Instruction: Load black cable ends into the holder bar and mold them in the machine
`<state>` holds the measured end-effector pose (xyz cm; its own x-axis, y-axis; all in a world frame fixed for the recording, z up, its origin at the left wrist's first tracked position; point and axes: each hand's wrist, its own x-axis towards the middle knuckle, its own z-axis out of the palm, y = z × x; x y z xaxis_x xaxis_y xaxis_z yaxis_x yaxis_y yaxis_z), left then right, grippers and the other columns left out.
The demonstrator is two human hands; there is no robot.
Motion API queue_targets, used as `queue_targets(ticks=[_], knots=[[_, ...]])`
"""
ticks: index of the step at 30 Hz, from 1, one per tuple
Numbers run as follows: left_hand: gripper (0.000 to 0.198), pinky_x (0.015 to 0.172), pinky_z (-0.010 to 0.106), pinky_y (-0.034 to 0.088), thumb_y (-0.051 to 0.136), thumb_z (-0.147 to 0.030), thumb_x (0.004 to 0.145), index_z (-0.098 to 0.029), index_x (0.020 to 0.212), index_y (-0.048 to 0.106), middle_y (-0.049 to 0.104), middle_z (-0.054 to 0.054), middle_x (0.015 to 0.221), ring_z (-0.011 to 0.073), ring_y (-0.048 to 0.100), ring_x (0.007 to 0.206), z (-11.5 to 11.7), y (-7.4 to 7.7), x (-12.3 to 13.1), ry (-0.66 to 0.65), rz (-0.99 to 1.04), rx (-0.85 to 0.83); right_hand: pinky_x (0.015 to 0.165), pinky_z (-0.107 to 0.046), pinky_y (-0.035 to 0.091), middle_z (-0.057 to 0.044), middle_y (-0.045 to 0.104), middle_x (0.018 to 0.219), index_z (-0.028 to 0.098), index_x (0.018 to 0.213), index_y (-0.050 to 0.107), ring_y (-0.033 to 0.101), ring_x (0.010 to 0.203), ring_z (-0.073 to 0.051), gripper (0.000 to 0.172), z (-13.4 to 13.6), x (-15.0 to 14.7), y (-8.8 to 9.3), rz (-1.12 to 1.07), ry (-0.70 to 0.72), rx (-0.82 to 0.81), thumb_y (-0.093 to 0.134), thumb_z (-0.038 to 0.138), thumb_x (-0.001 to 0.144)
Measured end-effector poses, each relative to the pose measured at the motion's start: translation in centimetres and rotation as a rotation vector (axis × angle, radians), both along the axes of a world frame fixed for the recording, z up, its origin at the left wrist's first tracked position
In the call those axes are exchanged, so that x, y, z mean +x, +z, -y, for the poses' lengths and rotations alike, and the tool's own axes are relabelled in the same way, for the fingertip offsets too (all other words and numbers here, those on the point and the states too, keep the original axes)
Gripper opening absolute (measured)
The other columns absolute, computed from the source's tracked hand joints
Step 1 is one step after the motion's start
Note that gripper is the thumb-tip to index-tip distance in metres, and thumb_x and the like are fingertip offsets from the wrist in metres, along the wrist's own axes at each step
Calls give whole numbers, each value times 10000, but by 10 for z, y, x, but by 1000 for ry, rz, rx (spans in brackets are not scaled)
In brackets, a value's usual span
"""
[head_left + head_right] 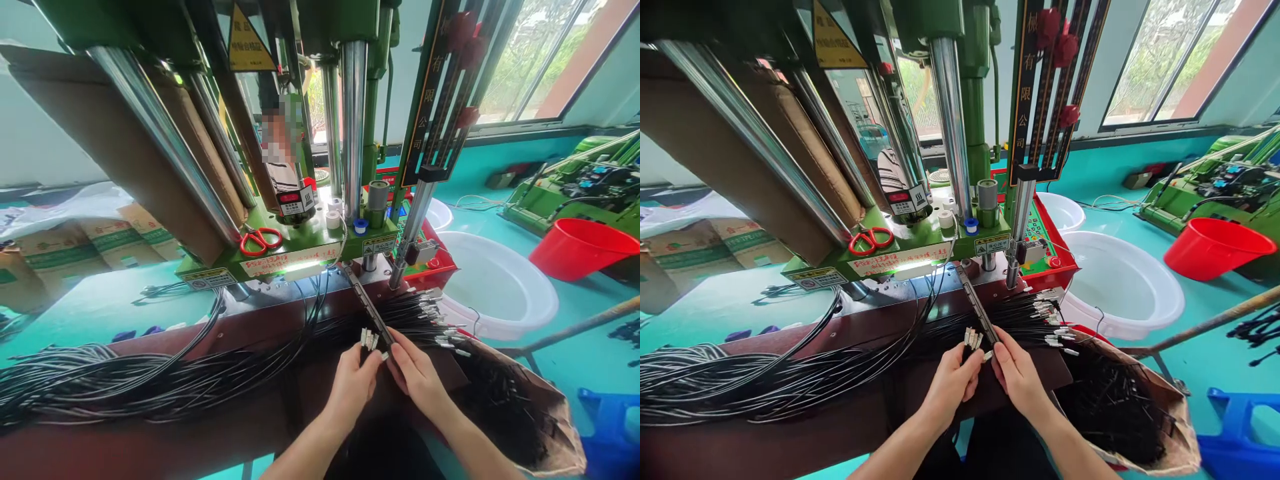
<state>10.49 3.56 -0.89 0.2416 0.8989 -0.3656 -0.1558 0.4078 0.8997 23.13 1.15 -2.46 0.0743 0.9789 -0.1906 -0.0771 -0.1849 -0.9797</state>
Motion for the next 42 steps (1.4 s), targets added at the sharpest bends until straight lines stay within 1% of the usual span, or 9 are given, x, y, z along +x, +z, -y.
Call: queue_targets(ticks=[4, 10, 14, 19, 29, 32, 34, 37, 42], knots=[[387, 317, 160, 240, 553, -531, 722, -146, 717, 520, 350, -90, 478, 28, 290, 356, -7, -3, -7, 64, -1, 43, 349, -153, 251, 67, 410, 535, 208, 1332, 367, 317, 426, -59, 558, 1, 4, 2, -61, 10, -10, 453, 493, 860], [340, 299, 176, 181, 622, -467, 678, -164, 619, 482, 338, -95, 368, 35, 271, 296, -5, -3, -6, -117, -153, 52, 338, -150, 223, 76, 389, 505, 197, 1339, 377, 276, 397, -48, 541, -1, 10, 0, -78, 84, -8, 449, 462, 872], [341, 302, 173, 146, 612, -473, 680, -166, 616, 478, 281, -114, 359, 23, 202, 306, -5, 0, -5, -134, -36, -11, 324, -155, 205, 83, 381, 481, 178, 1352, 359, 261, 370, -42, 562, -4, 13, -2, -98, 173, -15, 448, 460, 873], [325, 305, 173, 142, 615, -457, 684, -168, 619, 481, 274, -117, 361, 20, 189, 310, -7, -3, -6, -130, -24, -23, 322, -155, 187, 76, 392, 482, 179, 1346, 372, 260, 363, -36, 535, -4, 17, -5, -99, 176, -1, 440, 440, 884], [307, 327, 187, 198, 569, -435, 734, -150, 630, 523, 346, -84, 409, 36, 273, 324, -5, -5, -11, -94, -160, 74, 415, -166, 282, 47, 421, 577, 237, 1349, 373, 358, 496, -65, 550, -3, 13, -9, 32, 230, 14, 455, 487, 867], [330, 395, 186, 305, 557, -457, 752, -137, 672, 546, 456, -43, 511, 52, 391, 414, -5, -2, -17, 10, -100, 114, 374, -161, 226, 52, 403, 574, 215, 1327, 408, 328, 459, -55, 584, -2, 12, -7, -32, 186, -28, 485, 522, 835], [328, 422, 182, 322, 539, -483, 763, -154, 754, 540, 445, -57, 536, 50, 385, 441, -5, -1, -21, 108, 41, 87, 356, -157, 197, 66, 367, 545, 206, 1325, 410, 305, 440, -54, 616, -1, 12, -5, -66, 157, -41, 510, 534, 814], [329, 372, 170, 242, 535, -524, 751, -209, 784, 443, 337, -108, 486, 39, 270, 383, -4, 0, -23, 149, 216, -40, 346, -150, 196, 73, 361, 526, 207, 1335, 394, 288, 432, -53, 630, 0, 12, -2, -83, 143, -60, 524, 529, 808], [388, 338, 171, 165, 654, -506, 645, -196, 699, 428, 304, -122, 410, 26, 218, 344, -3, 1, -17, 24, 96, -56, 347, -140, 192, 69, 374, 529, 208, 1322, 415, 299, 443, -52, 639, -1, 12, 2, -94, 165, -102, 547, 536, 790]])
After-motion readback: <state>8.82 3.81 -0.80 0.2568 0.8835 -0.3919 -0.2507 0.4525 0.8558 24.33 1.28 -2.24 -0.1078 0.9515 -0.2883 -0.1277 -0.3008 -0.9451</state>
